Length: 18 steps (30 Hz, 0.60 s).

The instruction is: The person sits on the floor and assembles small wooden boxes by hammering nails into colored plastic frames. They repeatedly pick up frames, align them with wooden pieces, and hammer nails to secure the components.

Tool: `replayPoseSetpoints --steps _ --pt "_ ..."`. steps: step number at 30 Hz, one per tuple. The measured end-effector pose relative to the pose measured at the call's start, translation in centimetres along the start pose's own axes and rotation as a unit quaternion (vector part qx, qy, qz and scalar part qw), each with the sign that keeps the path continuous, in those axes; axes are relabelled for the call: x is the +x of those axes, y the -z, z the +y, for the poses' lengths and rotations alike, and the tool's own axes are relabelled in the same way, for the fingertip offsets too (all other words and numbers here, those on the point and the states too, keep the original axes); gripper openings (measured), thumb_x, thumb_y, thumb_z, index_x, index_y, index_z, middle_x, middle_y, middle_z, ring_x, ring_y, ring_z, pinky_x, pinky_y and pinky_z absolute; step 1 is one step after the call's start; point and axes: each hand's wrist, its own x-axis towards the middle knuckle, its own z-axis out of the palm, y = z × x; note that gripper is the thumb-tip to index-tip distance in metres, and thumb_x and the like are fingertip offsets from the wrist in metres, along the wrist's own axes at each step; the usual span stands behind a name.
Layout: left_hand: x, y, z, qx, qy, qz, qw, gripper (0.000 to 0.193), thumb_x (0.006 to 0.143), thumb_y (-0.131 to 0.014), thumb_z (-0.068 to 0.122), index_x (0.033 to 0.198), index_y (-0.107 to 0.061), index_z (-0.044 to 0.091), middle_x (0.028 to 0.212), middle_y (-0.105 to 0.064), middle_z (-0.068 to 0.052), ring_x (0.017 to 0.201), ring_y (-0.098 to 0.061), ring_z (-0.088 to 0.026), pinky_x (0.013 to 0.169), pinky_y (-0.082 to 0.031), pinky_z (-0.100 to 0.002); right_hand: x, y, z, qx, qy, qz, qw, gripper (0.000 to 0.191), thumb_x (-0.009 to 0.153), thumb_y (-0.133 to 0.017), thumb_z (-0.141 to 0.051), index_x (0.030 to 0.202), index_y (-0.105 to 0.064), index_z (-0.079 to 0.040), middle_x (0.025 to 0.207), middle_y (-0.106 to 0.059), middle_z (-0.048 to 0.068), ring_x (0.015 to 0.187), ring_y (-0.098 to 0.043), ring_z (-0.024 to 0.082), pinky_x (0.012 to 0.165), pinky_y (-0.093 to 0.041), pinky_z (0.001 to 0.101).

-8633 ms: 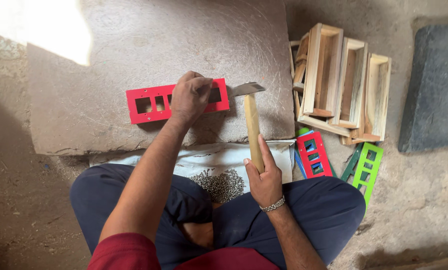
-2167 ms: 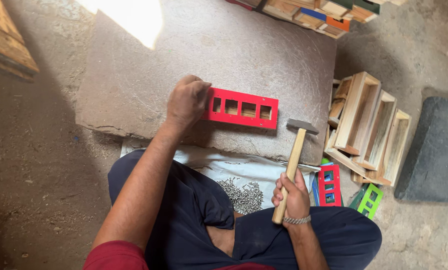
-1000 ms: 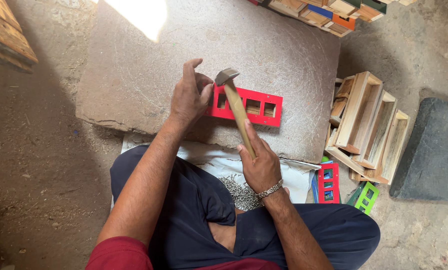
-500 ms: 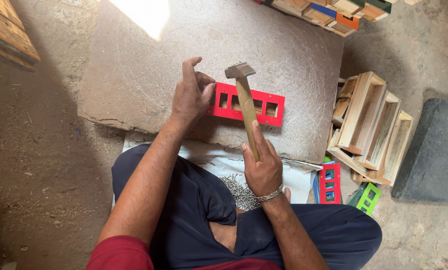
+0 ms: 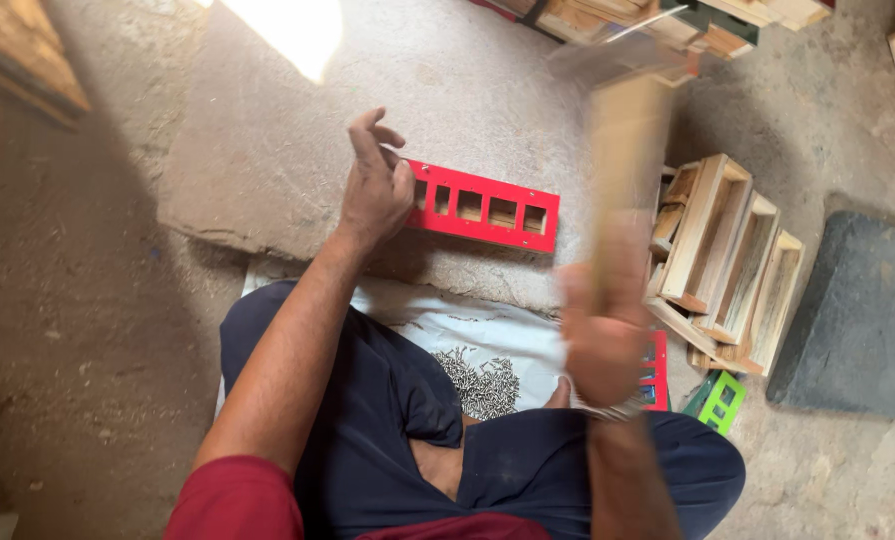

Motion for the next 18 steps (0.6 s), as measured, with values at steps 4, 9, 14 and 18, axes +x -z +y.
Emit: replayPoseSetpoints --steps 4,9,14,18 --pt "-0.3 0.2 -0.4 -0.029 0.0 0.016 0.999 0.064 0.088 -0.042 -0.01 0.145 -0.017 0.004 0.117 -0.047 -0.019 0.087 -0.058 -0.019 0.077 -0.057 -0.037 -1.0 3.4 -0.9 0.262 0.089 0.204 0.939 0.08 0.123 -0.056 -0.005 0.167 0.008 -0.02 0.095 -0.06 0.01 0.061 -0.053 0.013 0.056 -0.049 0.0286" --pt "-0.3 0.8 -0.4 -0.005 0.012 0.004 1.0 0.064 0.085 -0.039 -0.009 0.143 -0.017 0.004 0.116 -0.047 -0.018 0.086 -0.06 -0.019 0.079 -0.058 -0.039 -1.9 -6.4 0.4 0.065 0.107 0.164 0.978 0.036 0.109 -0.062 -0.011 0.141 -0.045 -0.009 0.116 -0.07 0.02 0.1 -0.065 0.03 0.088 -0.053 0.0398" --pt "-0.5 1.0 0.1 -0.004 0.01 0.02 1.0 0.059 0.088 -0.043 -0.007 0.141 -0.021 0.005 0.115 -0.049 -0.016 0.084 -0.061 -0.021 0.081 -0.056 -0.042 -1.6 -9.7 1.5 -0.015 -0.063 -0.09 0.994 0.057 0.09 -0.07 -0.009 0.145 -0.057 -0.01 0.124 -0.07 0.022 0.109 -0.072 0.035 0.091 -0.057 0.0426" --pt "-0.2 1.2 0.5 -0.018 0.008 0.019 1.0 0.061 0.086 -0.043 -0.007 0.141 -0.021 0.005 0.115 -0.049 -0.017 0.084 -0.061 -0.021 0.081 -0.057 -0.041 -1.5 -7.1 0.2 0.018 0.093 0.076 0.993 0.057 0.101 -0.069 -0.008 0.153 -0.045 -0.008 0.138 -0.062 0.024 0.119 -0.07 0.032 0.096 -0.06 0.041"
